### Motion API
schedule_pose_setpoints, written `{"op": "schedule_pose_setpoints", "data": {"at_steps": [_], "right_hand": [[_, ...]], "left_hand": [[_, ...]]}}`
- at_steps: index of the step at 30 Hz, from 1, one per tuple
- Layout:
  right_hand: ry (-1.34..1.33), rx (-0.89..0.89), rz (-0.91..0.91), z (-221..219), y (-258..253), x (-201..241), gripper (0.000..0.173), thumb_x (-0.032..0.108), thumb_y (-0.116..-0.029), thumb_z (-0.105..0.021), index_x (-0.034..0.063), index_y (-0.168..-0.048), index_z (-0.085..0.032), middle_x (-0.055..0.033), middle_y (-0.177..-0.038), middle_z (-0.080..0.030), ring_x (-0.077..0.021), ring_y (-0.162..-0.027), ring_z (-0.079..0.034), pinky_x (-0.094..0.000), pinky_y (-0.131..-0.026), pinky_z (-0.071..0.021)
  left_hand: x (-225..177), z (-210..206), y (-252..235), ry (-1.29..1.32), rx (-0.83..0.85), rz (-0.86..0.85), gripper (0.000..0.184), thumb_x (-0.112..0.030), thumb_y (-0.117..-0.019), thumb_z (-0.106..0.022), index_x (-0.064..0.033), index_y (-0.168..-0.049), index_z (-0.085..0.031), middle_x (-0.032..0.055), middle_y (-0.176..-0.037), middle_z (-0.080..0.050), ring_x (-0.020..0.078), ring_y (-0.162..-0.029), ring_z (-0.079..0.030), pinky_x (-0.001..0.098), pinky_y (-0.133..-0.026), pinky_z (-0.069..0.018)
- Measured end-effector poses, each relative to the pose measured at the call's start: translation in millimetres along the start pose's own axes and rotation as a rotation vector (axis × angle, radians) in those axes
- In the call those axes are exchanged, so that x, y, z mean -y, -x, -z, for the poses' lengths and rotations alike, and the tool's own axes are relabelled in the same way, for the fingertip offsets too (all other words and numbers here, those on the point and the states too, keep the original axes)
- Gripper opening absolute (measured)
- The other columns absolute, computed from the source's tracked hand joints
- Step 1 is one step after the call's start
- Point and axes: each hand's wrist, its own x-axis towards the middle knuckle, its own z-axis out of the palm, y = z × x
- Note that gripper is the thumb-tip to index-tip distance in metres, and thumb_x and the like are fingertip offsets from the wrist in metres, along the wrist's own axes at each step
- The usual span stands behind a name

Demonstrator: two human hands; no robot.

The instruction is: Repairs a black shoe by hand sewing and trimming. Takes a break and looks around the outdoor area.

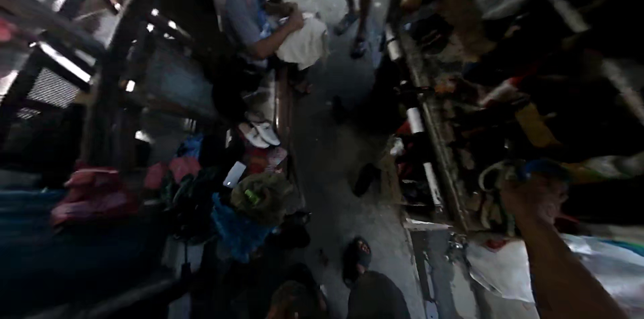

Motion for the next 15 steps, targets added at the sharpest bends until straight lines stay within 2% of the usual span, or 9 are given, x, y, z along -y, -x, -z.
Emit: {"op": "schedule_pose_setpoints", "data": {"at_steps": [1,4,5,6,7,9,11,13,15], "right_hand": [[-0.015,-0.012,0.036,-1,21,3,0.064,0.037,-0.1035,-0.054,-0.0006,-0.154,-0.042,-0.0316,-0.161,-0.030,-0.0503,-0.150,-0.027,-0.0671,-0.119,-0.0258],[-0.007,0.035,0.139,-8,110,28,0.056,0.031,-0.1047,-0.054,-0.0029,-0.149,-0.048,-0.0339,-0.155,-0.038,-0.0520,-0.145,-0.036,-0.0657,-0.116,-0.0324],[-0.004,0.149,0.140,-17,143,36,0.057,0.028,-0.1042,-0.056,-0.0018,-0.152,-0.044,-0.0345,-0.155,-0.037,-0.0522,-0.144,-0.038,-0.0660,-0.115,-0.0339],[0.006,0.296,0.124,-29,175,44,0.053,0.026,-0.1040,-0.058,-0.0015,-0.149,-0.048,-0.0342,-0.150,-0.045,-0.0513,-0.138,-0.046,-0.0663,-0.111,-0.0387],[-0.007,0.465,0.125,-41,207,51,0.049,0.025,-0.1044,-0.058,-0.0021,-0.145,-0.052,-0.0324,-0.143,-0.052,-0.0483,-0.133,-0.052,-0.0635,-0.110,-0.0418],[-0.101,0.758,0.156,-68,262,60,0.045,0.024,-0.1040,-0.060,0.0000,-0.142,-0.055,-0.0249,-0.137,-0.061,-0.0379,-0.126,-0.060,-0.0541,-0.109,-0.0463],[-0.174,0.848,0.176,-87,288,64,0.042,0.020,-0.1020,-0.063,0.0010,-0.139,-0.059,-0.0220,-0.133,-0.063,-0.0334,-0.122,-0.063,-0.0504,-0.108,-0.0488],[-0.185,0.784,0.204,-87,281,74,0.039,0.018,-0.1018,-0.063,0.0013,-0.137,-0.061,-0.0214,-0.125,-0.067,-0.0331,-0.114,-0.067,-0.0514,-0.103,-0.0512],[-0.175,0.679,0.178,-60,257,88,0.040,0.020,-0.1037,-0.059,0.0025,-0.139,-0.059,-0.0214,-0.123,-0.068,-0.0348,-0.114,-0.067,-0.0544,-0.103,-0.0505]], "left_hand": [[-2,2,0,0.005,0.006,0.000,0.051,-0.029,-0.1032,-0.061,-0.0081,-0.149,-0.052,0.0224,-0.133,-0.064,0.0352,-0.124,-0.062,0.0531,-0.109,-0.0468],[-6,6,-4,0.019,0.050,-0.022,0.051,-0.031,-0.1055,-0.058,-0.0114,-0.152,-0.049,0.0212,-0.135,-0.063,0.0347,-0.124,-0.062,0.0529,-0.110,-0.0460],[-2,7,-11,0.017,0.055,-0.050,0.051,-0.032,-0.1055,-0.057,-0.0116,-0.152,-0.049,0.0205,-0.135,-0.063,0.0339,-0.124,-0.062,0.0521,-0.110,-0.0463],[2,9,-18,0.017,0.053,-0.086,0.051,-0.032,-0.1051,-0.058,-0.0111,-0.151,-0.050,0.0203,-0.134,-0.064,0.0331,-0.123,-0.063,0.0513,-0.109,-0.0474],[4,14,-24,0.013,0.055,-0.118,0.051,-0.032,-0.1050,-0.058,-0.0111,-0.151,-0.050,0.0198,-0.133,-0.065,0.0322,-0.121,-0.064,0.0508,-0.107,-0.0483],[3,29,-32,0.012,0.059,-0.139,0.052,-0.033,-0.1047,-0.058,-0.0159,-0.153,-0.048,0.0175,-0.134,-0.064,0.0306,-0.120,-0.064,0.0510,-0.107,-0.0489],[-3,43,-33,0.054,0.008,-0.173,0.054,-0.030,-0.1043,-0.059,-0.0180,-0.155,-0.046,0.0168,-0.129,-0.067,0.0295,-0.115,-0.067,0.0504,-0.104,-0.0511],[-8,62,-30,0.102,-0.066,-0.229,0.054,-0.026,-0.1043,-0.059,-0.0134,-0.155,-0.045,0.0187,-0.122,-0.069,0.0290,-0.107,-0.069,0.0485,-0.100,-0.0533],[-14,83,-28,0.087,-0.101,-0.269,0.053,-0.023,-0.1038,-0.060,-0.0111,-0.153,-0.047,0.0197,-0.118,-0.070,0.0285,-0.103,-0.070,0.0475,-0.096,-0.0551]]}}
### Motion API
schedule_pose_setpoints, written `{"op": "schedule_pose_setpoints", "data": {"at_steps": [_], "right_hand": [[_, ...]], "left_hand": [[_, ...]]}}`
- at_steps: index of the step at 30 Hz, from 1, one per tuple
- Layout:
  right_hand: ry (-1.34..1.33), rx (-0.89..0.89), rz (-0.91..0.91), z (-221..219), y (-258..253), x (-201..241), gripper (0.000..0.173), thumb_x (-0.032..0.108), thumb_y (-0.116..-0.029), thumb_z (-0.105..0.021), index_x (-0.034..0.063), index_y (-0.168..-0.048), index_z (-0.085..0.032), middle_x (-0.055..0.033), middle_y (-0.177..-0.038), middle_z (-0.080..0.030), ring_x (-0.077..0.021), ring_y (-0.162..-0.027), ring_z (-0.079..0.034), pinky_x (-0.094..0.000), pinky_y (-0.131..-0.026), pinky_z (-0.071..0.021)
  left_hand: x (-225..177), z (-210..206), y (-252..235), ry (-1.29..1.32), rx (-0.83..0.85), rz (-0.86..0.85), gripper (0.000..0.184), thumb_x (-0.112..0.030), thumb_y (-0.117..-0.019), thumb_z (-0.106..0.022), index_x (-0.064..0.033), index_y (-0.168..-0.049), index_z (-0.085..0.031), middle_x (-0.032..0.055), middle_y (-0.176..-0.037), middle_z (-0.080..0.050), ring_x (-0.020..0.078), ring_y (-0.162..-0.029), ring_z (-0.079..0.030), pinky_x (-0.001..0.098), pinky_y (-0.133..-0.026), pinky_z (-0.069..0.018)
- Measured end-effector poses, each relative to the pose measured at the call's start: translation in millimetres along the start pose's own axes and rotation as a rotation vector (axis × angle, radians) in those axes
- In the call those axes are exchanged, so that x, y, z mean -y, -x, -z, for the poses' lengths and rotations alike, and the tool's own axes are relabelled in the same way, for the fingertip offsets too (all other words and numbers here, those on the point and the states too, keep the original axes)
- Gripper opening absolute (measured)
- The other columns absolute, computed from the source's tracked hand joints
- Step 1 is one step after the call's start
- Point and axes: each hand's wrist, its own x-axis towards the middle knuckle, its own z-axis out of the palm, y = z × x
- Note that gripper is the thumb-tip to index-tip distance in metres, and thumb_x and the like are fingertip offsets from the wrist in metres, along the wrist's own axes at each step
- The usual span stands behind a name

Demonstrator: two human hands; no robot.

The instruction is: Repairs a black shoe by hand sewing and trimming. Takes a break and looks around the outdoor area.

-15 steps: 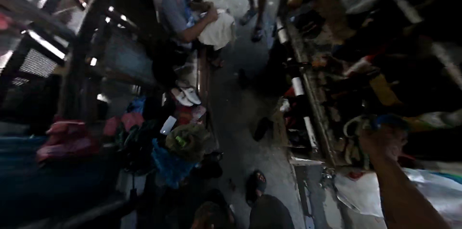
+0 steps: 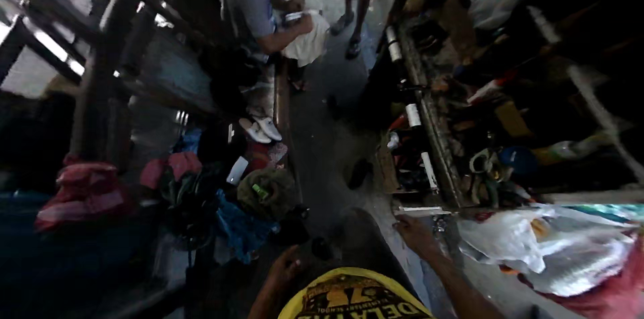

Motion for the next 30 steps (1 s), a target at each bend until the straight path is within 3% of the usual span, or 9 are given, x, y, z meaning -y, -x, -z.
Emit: {"op": "schedule_pose_setpoints", "data": {"at_steps": [6,12,15,18,20,23,25,28,30], "right_hand": [[-0.001,-0.393,0.002,149,-14,51,0.043,0.025,-0.1050,-0.056,0.0045,-0.143,-0.056,-0.0238,-0.125,-0.066,-0.0399,-0.114,-0.065,-0.0607,-0.100,-0.0499],[0.000,-0.659,0.055,251,-60,102,0.039,0.019,-0.1054,-0.057,-0.0007,-0.139,-0.057,-0.0264,-0.122,-0.066,-0.0417,-0.111,-0.066,-0.0618,-0.098,-0.0505],[-0.026,-0.613,0.019,252,-142,137,0.040,0.022,-0.1036,-0.061,0.0034,-0.139,-0.059,-0.0235,-0.128,-0.065,-0.0404,-0.117,-0.064,-0.0623,-0.101,-0.0497],[0.009,-0.446,-0.066,238,-252,160,0.047,0.033,-0.1008,-0.063,0.0148,-0.144,-0.058,-0.0197,-0.145,-0.055,-0.0419,-0.131,-0.054,-0.0660,-0.106,-0.0440],[0.054,-0.416,-0.040,239,-319,177,0.053,0.028,-0.0980,-0.067,0.0160,-0.148,-0.054,-0.0187,-0.153,-0.047,-0.0419,-0.131,-0.055,-0.0636,-0.103,-0.0478],[0.163,-0.386,-0.009,236,-398,178,0.064,0.027,-0.0939,-0.074,0.0206,-0.153,-0.049,-0.0189,-0.160,-0.036,-0.0455,-0.121,-0.060,-0.0658,-0.093,-0.0533],[0.186,-0.340,-0.058,243,-426,179,0.059,0.035,-0.0923,-0.075,0.0194,-0.146,-0.056,-0.0194,-0.158,-0.040,-0.0457,-0.122,-0.059,-0.0682,-0.095,-0.0506],[0.128,-0.239,-0.140,251,-419,177,0.047,0.037,-0.0882,-0.078,0.0078,-0.124,-0.070,-0.0222,-0.144,-0.054,-0.0442,-0.125,-0.057,-0.0687,-0.100,-0.0465],[0.106,-0.170,-0.176,259,-399,173,0.041,0.034,-0.0869,-0.078,0.0061,-0.117,-0.071,-0.0234,-0.134,-0.059,-0.0435,-0.122,-0.059,-0.0670,-0.099,-0.0471]], "left_hand": [[-48,64,-48,0.000,-0.099,-0.080,0.053,-0.023,-0.1031,-0.061,-0.0136,-0.154,-0.047,0.0171,-0.124,-0.069,0.0279,-0.108,-0.069,0.0490,-0.097,-0.0552],[-123,112,-151,-0.005,-0.143,-0.168,0.053,-0.025,-0.1033,-0.060,-0.0127,-0.153,-0.047,0.0174,-0.126,-0.068,0.0284,-0.110,-0.068,0.0498,-0.097,-0.0543],[-162,124,-220,-0.135,-0.005,-0.183,0.053,-0.023,-0.1032,-0.061,-0.0097,-0.152,-0.048,0.0195,-0.129,-0.067,0.0296,-0.112,-0.068,0.0490,-0.100,-0.0537],[-215,144,-276,-0.344,0.134,-0.194,0.051,-0.023,-0.1007,-0.065,-0.0090,-0.148,-0.053,0.0170,-0.129,-0.068,0.0282,-0.115,-0.067,0.0474,-0.104,-0.0526],[-262,167,-291,-0.327,0.119,-0.194,0.048,-0.020,-0.1018,-0.063,-0.0082,-0.147,-0.054,0.0168,-0.134,-0.065,0.0285,-0.119,-0.066,0.0484,-0.105,-0.0522],[-287,204,-291,-0.170,0.014,-0.151,0.046,-0.020,-0.1052,-0.056,-0.0082,-0.149,-0.051,0.0170,-0.132,-0.066,0.0265,-0.113,-0.068,0.0474,-0.097,-0.0564],[-294,228,-291,-0.201,-0.048,-0.121,0.046,-0.018,-0.1042,-0.058,-0.0062,-0.148,-0.052,0.0193,-0.127,-0.067,0.0285,-0.108,-0.069,0.0493,-0.093,-0.0577],[-289,258,-274,-0.199,-0.191,-0.142,0.043,-0.012,-0.1010,-0.061,0.0040,-0.141,-0.057,0.0251,-0.131,-0.064,0.0334,-0.119,-0.064,0.0505,-0.105,-0.0504],[-302,280,-263,0.075,-0.372,-0.206,0.041,-0.011,-0.1025,-0.054,0.0092,-0.138,-0.053,0.0203,-0.121,-0.066,0.0204,-0.106,-0.066,0.0389,-0.095,-0.0552]]}}
